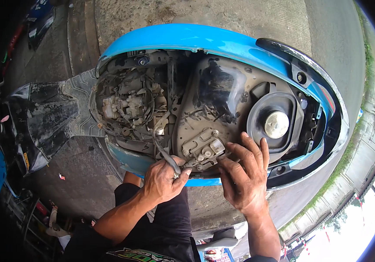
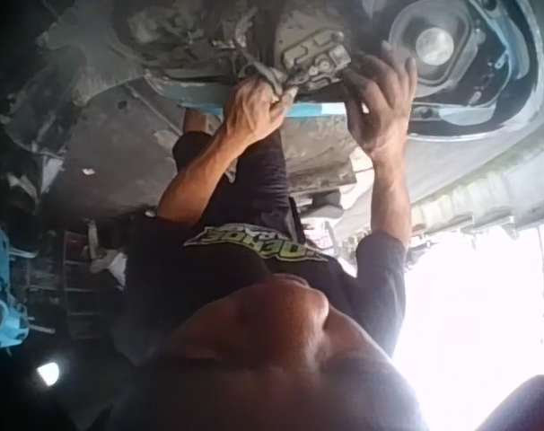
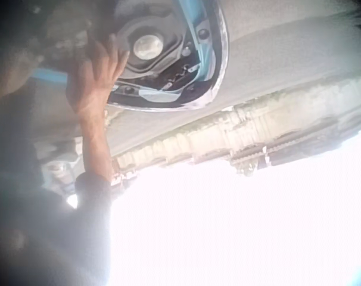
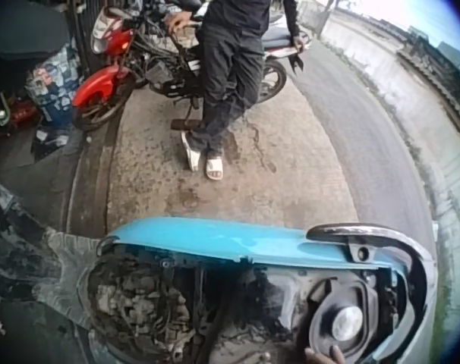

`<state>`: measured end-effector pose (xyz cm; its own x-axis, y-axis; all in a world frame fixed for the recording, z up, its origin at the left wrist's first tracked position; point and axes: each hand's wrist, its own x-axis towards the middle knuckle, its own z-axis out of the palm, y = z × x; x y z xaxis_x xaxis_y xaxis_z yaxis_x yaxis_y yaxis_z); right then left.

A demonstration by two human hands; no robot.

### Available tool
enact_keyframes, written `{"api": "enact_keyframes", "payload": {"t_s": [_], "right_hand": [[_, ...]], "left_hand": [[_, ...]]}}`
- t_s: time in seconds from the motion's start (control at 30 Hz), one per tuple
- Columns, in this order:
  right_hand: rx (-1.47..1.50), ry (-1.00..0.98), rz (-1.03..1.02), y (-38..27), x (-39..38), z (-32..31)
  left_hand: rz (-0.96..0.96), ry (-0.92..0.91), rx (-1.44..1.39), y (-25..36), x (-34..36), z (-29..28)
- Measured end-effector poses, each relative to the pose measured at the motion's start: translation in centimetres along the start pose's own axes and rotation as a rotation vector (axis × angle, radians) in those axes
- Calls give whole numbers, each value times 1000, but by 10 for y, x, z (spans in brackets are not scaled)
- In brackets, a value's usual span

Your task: The person touches the scooter engine, adjusts the plastic body panel into position, and disconnects and reconnects wires and hoses near the fuel tank by hand.

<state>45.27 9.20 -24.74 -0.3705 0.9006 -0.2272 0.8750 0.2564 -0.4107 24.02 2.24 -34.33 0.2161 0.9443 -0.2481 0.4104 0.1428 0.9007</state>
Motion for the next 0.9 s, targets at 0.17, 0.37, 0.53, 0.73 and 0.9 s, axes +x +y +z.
{"api": "enact_keyframes", "payload": {"t_s": [0.17,0.37,0.53,0.73,0.9], "right_hand": [[-4,145,100,1,-24,5],[-29,126,174,-14,-38,26],[-94,164,228,-26,-35,55],[-61,218,275,-30,-33,63],[-83,211,303,-33,-28,66]], "left_hand": [[7,42,-2,4,0,-1],[51,73,-59,8,7,2],[107,-49,10,9,13,-7],[-19,-68,-147,13,16,-9],[-33,-69,-164,11,15,-10]]}}
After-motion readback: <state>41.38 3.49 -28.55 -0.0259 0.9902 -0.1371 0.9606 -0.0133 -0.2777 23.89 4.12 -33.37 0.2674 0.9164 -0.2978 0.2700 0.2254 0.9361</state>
